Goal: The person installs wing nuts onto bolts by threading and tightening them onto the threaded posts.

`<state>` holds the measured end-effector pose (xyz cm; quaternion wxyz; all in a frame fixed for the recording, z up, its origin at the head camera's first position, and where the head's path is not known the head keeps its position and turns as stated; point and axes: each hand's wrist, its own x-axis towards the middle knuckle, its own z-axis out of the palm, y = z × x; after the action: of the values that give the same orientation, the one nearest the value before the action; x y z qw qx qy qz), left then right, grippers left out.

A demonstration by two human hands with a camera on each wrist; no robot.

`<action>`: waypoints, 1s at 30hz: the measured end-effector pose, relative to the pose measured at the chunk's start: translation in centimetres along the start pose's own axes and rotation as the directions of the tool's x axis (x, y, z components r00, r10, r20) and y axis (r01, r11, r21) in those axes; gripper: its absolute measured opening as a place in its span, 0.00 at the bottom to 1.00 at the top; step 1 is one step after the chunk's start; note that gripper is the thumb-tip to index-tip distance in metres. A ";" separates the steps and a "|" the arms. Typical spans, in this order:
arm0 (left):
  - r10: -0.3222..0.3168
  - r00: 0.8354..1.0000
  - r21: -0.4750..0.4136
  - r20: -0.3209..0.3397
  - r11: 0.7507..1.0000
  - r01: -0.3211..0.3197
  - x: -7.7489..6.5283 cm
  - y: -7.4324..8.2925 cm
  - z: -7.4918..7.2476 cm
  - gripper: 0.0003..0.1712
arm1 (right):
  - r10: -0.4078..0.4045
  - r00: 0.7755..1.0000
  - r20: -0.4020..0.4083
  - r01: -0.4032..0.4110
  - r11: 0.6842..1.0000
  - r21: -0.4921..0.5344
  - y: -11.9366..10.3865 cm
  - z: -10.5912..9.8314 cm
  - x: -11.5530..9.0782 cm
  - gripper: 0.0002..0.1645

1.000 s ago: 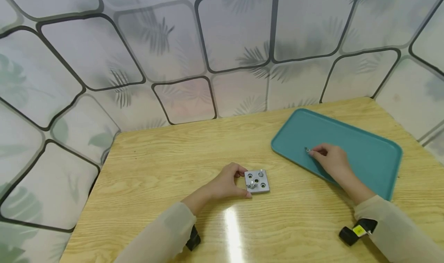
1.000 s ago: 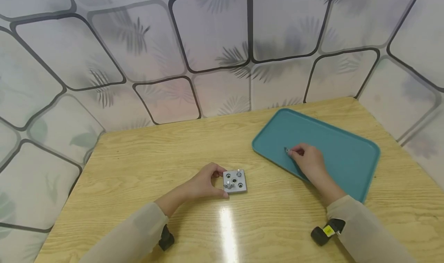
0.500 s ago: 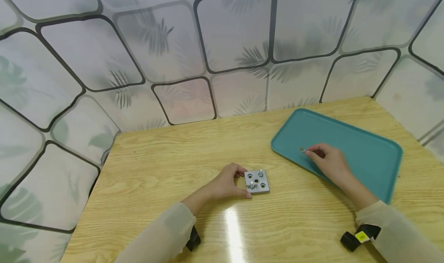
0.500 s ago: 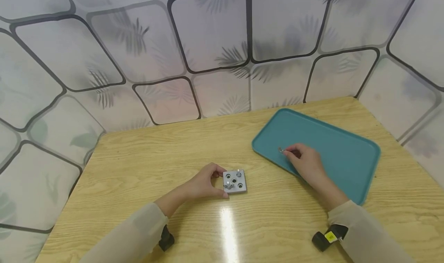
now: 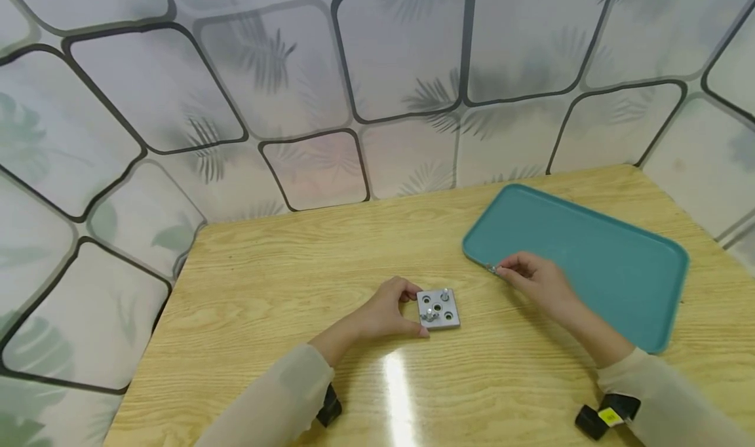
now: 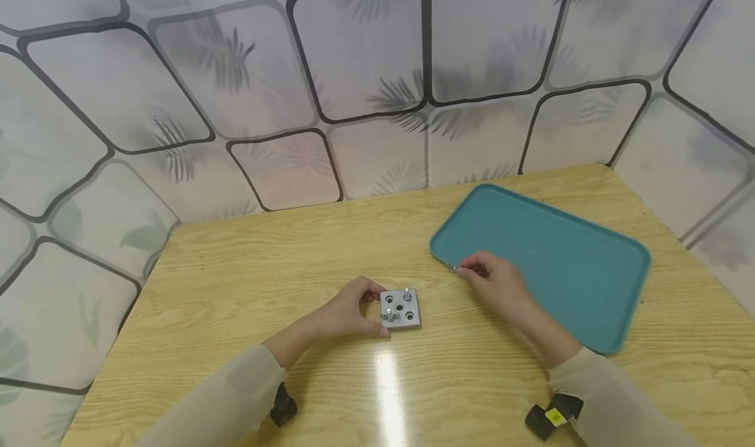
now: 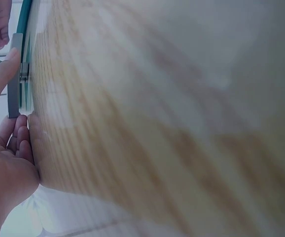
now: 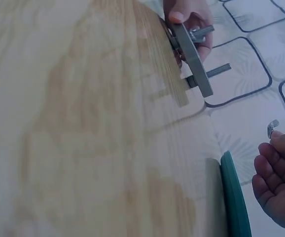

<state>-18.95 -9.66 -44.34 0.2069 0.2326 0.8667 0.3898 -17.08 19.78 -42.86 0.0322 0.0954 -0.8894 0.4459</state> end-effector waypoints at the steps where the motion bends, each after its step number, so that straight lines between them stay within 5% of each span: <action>1: -0.001 1.000 0.001 0.000 1.000 0.001 0.0 0.0 0.0 0.38 | -0.010 1.000 0.002 0.010 1.000 -0.001 -0.1 0.2 0.1 0.11; 10: 0.001 1.000 -0.006 0.005 1.000 -0.001 0.1 -0.2 -0.1 0.38 | -0.098 0.992 0.081 0.097 0.995 0.016 -1.3 1.6 0.7 0.06; 17: 0.011 1.000 0.001 0.002 1.000 -0.011 0.1 -0.3 -0.1 0.38 | -0.224 0.965 0.136 0.224 0.974 0.015 -1.7 2.5 1.4 0.02; 23: 0.013 1.000 -0.001 -0.007 1.000 -0.013 0.1 -0.3 -0.1 0.37 | -0.380 0.909 0.173 0.378 0.925 0.045 -1.4 3.2 2.5 0.02; 30: 0.017 1.000 0.004 -0.002 1.000 -0.017 0.2 -0.3 -0.1 0.38 | -0.583 0.790 0.187 0.563 0.812 0.154 -0.6 3.7 4.0 0.07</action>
<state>-19.18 -9.75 -44.53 0.2024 0.2399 0.8657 0.3900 -20.83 15.91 -44.05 0.0606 0.4118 -0.7951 0.4410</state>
